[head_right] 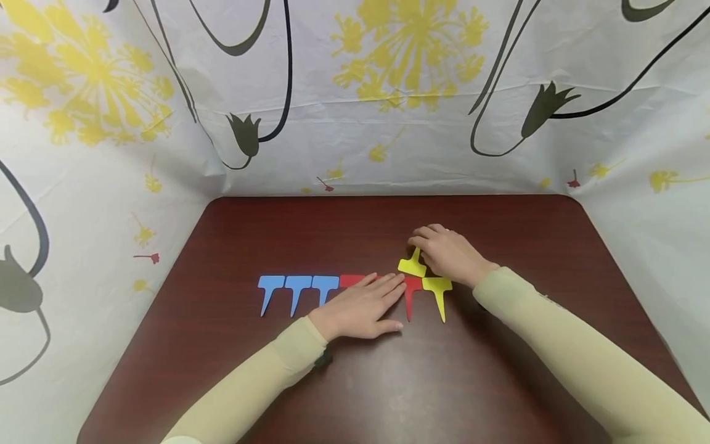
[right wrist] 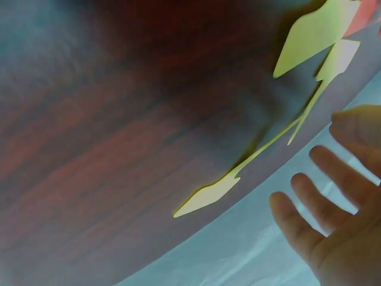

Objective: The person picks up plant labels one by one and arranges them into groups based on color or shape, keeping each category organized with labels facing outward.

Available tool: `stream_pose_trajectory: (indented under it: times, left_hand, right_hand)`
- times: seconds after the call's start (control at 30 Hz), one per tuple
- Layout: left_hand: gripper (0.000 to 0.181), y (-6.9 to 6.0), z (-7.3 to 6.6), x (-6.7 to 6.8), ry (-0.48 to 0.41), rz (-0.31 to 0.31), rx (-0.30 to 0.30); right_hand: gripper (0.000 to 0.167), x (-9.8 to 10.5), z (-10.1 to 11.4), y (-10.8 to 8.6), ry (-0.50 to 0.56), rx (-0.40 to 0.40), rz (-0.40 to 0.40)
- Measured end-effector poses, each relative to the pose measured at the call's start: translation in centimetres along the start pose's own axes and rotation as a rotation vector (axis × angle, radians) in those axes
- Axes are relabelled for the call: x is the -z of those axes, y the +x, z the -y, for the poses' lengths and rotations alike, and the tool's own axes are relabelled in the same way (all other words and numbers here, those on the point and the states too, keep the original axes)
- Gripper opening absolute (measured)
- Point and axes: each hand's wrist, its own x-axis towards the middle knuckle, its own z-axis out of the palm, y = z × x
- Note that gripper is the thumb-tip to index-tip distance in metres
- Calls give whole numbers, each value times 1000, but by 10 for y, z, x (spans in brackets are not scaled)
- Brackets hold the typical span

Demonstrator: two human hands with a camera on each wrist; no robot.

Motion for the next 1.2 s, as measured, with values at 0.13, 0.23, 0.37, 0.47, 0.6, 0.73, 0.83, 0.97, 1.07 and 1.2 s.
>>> stream_pose_trajectory:
  times: [0.13,0.23,0.37,0.47,0.6,0.73,0.83,0.97,1.07,1.2]
  left_hand:
    - [83,0,0,0,7,3,1]
    - [83,1,0,-1,19,8,6]
    - [84,2,-1,-2,31,15,11]
    - [84,2,-2,-3,36,17,12]
    - [84,1,-3,-2,40,13,7]
    - [83,2,-4,-1,48,6,2]
    - [83,1,-4,0,48,12,5]
    - [83,1,-4,0,49,22,11]
    - [84,1,-4,-2,51,26,16]
    - [84,2,-5,-3,49,27,17]
  right_hand:
    - [42,-4,-5,6,-45,50,32]
    - [38,-7,-8,6,-58,58,47]
    - [32,-10,-12,5,-18,49,38]
    - [27,-10,-14,5,11,30,36]
    - [18,-9,-14,5,31,-10,58]
    - [11,-8,-15,6,45,-56,90]
    - [12,-8,-15,7,50,-89,115]
    - [12,-9,-14,7,51,-119,140]
    - [13,-9,-14,7,55,-130,145]
    - [14,-7,-16,6,87,-132,144]
